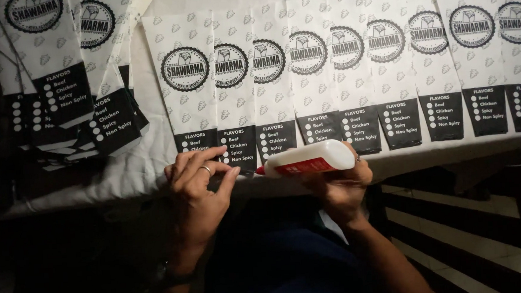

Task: Assembling paper food sleeves by laying out sheets, applying glue to the edges, and folding them.

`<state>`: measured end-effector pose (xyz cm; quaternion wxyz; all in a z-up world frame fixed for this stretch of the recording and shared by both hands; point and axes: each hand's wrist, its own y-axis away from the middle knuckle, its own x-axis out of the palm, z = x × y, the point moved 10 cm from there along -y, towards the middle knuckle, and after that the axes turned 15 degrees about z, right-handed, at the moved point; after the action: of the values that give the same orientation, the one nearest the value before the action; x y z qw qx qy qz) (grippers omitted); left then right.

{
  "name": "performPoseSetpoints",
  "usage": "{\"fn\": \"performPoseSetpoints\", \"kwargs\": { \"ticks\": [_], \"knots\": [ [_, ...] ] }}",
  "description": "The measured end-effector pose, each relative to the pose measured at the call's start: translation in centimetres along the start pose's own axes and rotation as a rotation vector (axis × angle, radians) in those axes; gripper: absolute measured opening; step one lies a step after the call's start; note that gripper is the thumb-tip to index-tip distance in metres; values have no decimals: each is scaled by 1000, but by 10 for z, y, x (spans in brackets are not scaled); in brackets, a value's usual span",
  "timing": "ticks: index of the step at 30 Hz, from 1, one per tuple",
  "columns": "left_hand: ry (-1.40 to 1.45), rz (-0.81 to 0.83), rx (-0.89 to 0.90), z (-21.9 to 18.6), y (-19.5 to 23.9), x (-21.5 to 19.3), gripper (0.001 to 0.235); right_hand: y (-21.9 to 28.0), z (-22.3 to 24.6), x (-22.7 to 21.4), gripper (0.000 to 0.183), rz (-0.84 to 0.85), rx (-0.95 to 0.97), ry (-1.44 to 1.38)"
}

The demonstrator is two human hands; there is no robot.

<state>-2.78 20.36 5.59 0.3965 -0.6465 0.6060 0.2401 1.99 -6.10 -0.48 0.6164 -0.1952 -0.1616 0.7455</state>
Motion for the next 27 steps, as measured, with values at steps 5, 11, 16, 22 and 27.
{"fn": "performPoseSetpoints", "kwargs": {
  "ticks": [5, 11, 16, 22, 27],
  "knots": [
    [12, -28, -62, 9, 4, 7, 19, -2, 11, 11, 28, 73, 109, -141],
    [57, -30, -98, 0, 2, -1, 14, 5, -3, 19, 30, 38, -61, 44],
    [108, -41, -99, 1, 2, -2, 12, -13, 26, 48, 29, 57, -79, 1],
    [146, -45, -91, 4, 0, -4, 16, -5, 6, 33, 29, 86, -50, -98],
    [210, -42, -111, 8, 0, -8, 23, -1, -1, 56, 34, 56, 54, 30]
  ]
}}
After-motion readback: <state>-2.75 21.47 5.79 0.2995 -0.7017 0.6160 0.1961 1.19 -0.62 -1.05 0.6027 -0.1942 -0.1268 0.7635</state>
